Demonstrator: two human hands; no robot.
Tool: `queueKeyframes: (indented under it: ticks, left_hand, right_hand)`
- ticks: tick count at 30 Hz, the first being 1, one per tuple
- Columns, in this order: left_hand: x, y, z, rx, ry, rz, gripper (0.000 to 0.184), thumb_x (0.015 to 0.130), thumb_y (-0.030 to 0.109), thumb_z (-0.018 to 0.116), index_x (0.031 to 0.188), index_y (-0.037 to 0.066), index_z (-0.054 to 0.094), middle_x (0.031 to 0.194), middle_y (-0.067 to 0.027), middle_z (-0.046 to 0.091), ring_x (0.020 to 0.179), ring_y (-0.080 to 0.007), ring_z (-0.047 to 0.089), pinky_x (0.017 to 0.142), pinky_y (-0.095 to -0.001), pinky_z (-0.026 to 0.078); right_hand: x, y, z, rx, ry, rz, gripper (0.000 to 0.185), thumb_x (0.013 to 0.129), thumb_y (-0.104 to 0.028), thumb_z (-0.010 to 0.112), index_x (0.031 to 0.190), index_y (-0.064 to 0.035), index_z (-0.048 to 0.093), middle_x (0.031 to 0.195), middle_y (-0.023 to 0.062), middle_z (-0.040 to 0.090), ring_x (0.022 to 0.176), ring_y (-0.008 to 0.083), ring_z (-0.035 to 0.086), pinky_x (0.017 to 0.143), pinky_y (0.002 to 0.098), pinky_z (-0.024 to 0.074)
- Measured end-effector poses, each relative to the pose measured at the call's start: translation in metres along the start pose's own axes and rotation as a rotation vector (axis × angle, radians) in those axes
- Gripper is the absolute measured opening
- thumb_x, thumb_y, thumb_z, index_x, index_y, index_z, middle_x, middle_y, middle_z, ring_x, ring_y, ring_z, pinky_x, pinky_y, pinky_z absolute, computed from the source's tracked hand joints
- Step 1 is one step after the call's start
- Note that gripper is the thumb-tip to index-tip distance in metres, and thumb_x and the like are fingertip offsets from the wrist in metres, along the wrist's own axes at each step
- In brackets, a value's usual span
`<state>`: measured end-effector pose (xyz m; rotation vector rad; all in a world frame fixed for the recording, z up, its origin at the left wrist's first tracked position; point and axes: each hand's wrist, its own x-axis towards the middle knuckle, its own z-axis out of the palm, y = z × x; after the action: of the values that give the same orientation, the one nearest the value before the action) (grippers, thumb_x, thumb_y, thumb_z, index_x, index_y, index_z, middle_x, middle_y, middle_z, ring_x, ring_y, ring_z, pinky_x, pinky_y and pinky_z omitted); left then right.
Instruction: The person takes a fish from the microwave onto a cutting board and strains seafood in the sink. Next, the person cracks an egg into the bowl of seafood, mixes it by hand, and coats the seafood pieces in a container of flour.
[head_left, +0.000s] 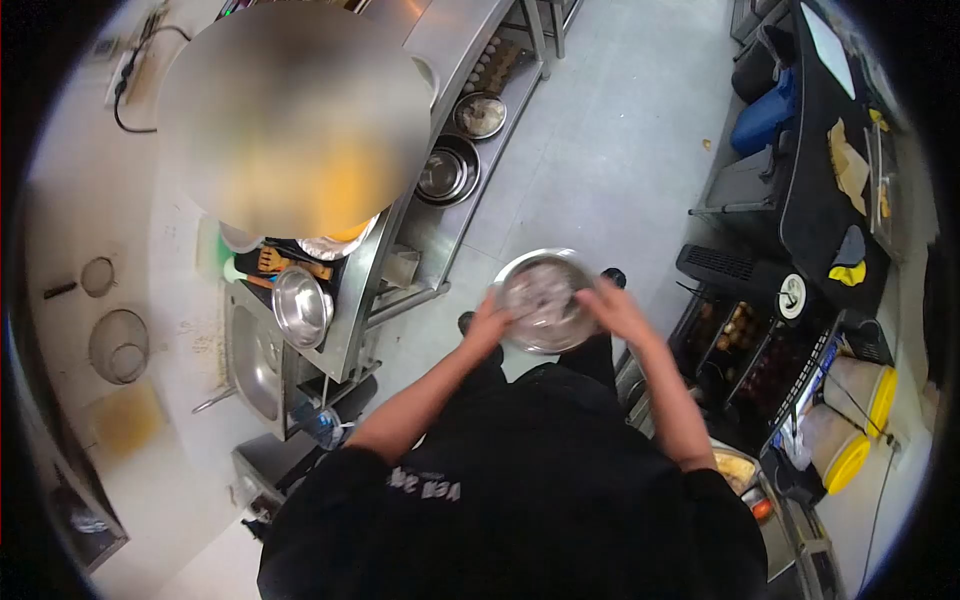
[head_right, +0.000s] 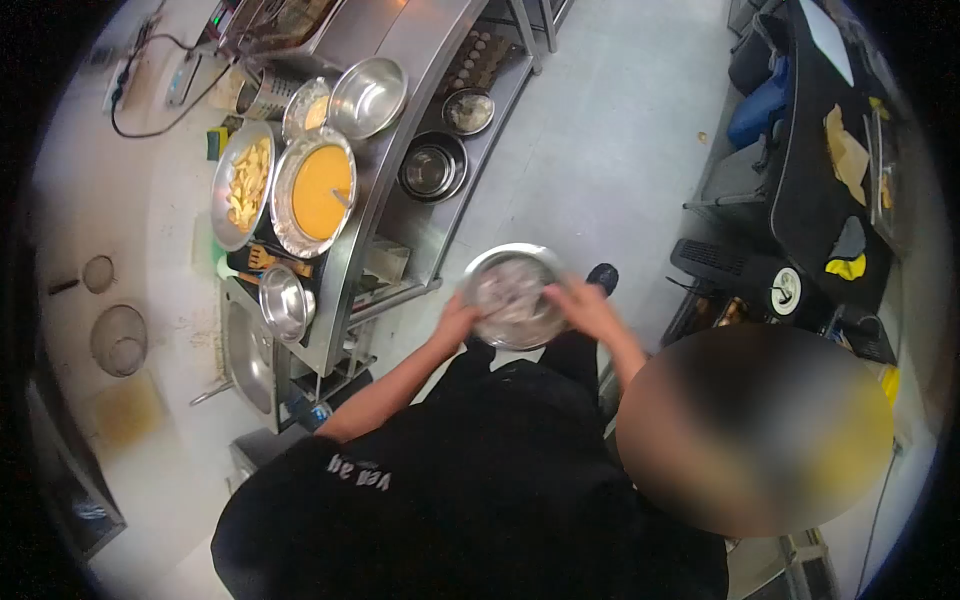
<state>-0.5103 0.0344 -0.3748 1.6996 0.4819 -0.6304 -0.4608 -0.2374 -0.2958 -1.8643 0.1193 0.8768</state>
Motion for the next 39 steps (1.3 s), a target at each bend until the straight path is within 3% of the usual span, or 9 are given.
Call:
queueKeyframes:
  ticks: [5, 11, 21, 23, 25, 27, 29, 35, 39]
  left_hand:
    - [0.084, 0.162, 0.215, -0.093, -0.531, 0.391, 0.065, 0.082, 0.018, 0.065, 0.136, 0.004, 0.032, 0.127, -0.0121, 0.048, 0.104, -0.0187, 0.054, 0.087, -0.0319, 0.047]
    - [0.097, 0.261, 0.349, -0.177, -0.646, 0.308, 0.075, 0.086, 0.021, 0.062, 0.144, 0.012, 0.015, 0.139, -0.0163, 0.033, 0.096, -0.0221, 0.060, 0.074, -0.0331, 0.052]
    - [0.192, 0.207, 0.310, 0.184, -0.507, 0.068, 0.046, 0.086, 0.012, 0.057, 0.129, 0.009, 0.042, 0.122, -0.0122, 0.051, 0.077, -0.0165, 0.062, 0.063, -0.0288, 0.050]
    - [0.222, 0.188, 0.290, 0.221, -0.487, 0.171, 0.044, 0.083, 0.014, 0.059, 0.125, 0.007, 0.046, 0.117, -0.0127, 0.055, 0.076, -0.0177, 0.062, 0.064, -0.0305, 0.050]
    - [0.258, 0.176, 0.269, 0.480, -0.422, 0.292, 0.047, 0.078, 0.020, 0.063, 0.121, 0.006, 0.048, 0.112, -0.0173, 0.055, 0.084, -0.0248, 0.060, 0.074, -0.0362, 0.049]
    - [0.278, 0.196, 0.251, 0.668, -0.299, 0.340, 0.049, 0.076, 0.018, 0.064, 0.120, 0.005, 0.047, 0.106, -0.0173, 0.056, 0.089, -0.0268, 0.058, 0.077, -0.0378, 0.048]
    - [0.311, 0.198, 0.222, 0.623, -0.205, 0.298, 0.050, 0.074, 0.018, 0.066, 0.119, 0.004, 0.047, 0.104, -0.0169, 0.056, 0.090, -0.0275, 0.058, 0.077, -0.0385, 0.048]
    - [0.463, 0.130, 0.117, 0.577, 0.340, 0.132, 0.056, 0.066, 0.015, 0.075, 0.113, 0.003, 0.047, 0.081, -0.0144, 0.064, 0.072, -0.0273, 0.063, 0.069, -0.0371, 0.050]
    - [0.561, 0.111, 0.052, 0.623, 0.656, 0.003, 0.039, 0.069, 0.018, 0.072, 0.101, 0.004, 0.057, 0.077, -0.0141, 0.066, 0.074, -0.0301, 0.065, 0.069, -0.0389, 0.050]
  right_hand:
    - [-0.050, 0.106, -0.187, 0.019, 0.736, -0.036, 0.042, 0.093, -0.034, 0.048, 0.115, 0.0013, 0.054, 0.098, 0.0164, 0.064, 0.088, 0.0217, 0.061, 0.078, 0.0340, 0.0461]
    - [-0.087, 0.170, -0.345, 0.255, 1.194, 0.200, 0.042, 0.091, -0.037, 0.052, 0.105, 0.0020, 0.060, 0.084, 0.0104, 0.065, 0.072, 0.0157, 0.060, 0.067, 0.0310, 0.0488]
    - [-0.048, 0.209, -0.392, 1.037, 1.507, 0.116, 0.053, 0.091, -0.033, 0.053, 0.127, 0.0033, 0.039, 0.113, 0.0171, 0.055, 0.092, 0.0314, 0.060, 0.068, 0.0425, 0.0570]
    - [-0.068, 0.188, -0.392, 0.847, 1.194, 0.129, 0.056, 0.092, -0.040, 0.045, 0.123, 0.0068, 0.043, 0.113, 0.0216, 0.053, 0.092, 0.0344, 0.060, 0.071, 0.0437, 0.0547]
    - [-0.050, 0.173, -0.370, 0.851, 1.590, 0.155, 0.049, 0.092, -0.037, 0.046, 0.111, 0.0084, 0.052, 0.099, 0.0238, 0.060, 0.075, 0.0299, 0.062, 0.064, 0.0365, 0.0524]
    - [-0.019, 0.108, -0.329, -0.180, 1.918, 0.375, 0.045, 0.090, -0.028, 0.056, 0.117, 0.0074, 0.049, 0.112, 0.0223, 0.051, 0.083, 0.0246, 0.053, 0.073, 0.0322, 0.0453]
    - [0.042, 0.058, -0.294, -0.186, 1.736, -0.015, 0.041, 0.088, -0.021, 0.059, 0.119, 0.0038, 0.049, 0.113, 0.0181, 0.050, 0.090, 0.0236, 0.050, 0.080, 0.0333, 0.0429]
    - [0.254, 0.053, -0.182, 0.065, 0.632, -0.189, 0.028, 0.083, -0.022, 0.062, 0.103, -0.0030, 0.060, 0.097, 0.0148, 0.062, 0.094, 0.0308, 0.057, 0.088, 0.0453, 0.0386]
    - [0.345, 0.046, -0.146, 0.048, 0.356, -0.312, 0.026, 0.083, -0.023, 0.062, 0.100, -0.0047, 0.062, 0.087, 0.0096, 0.065, 0.083, 0.0259, 0.061, 0.081, 0.0421, 0.0427]
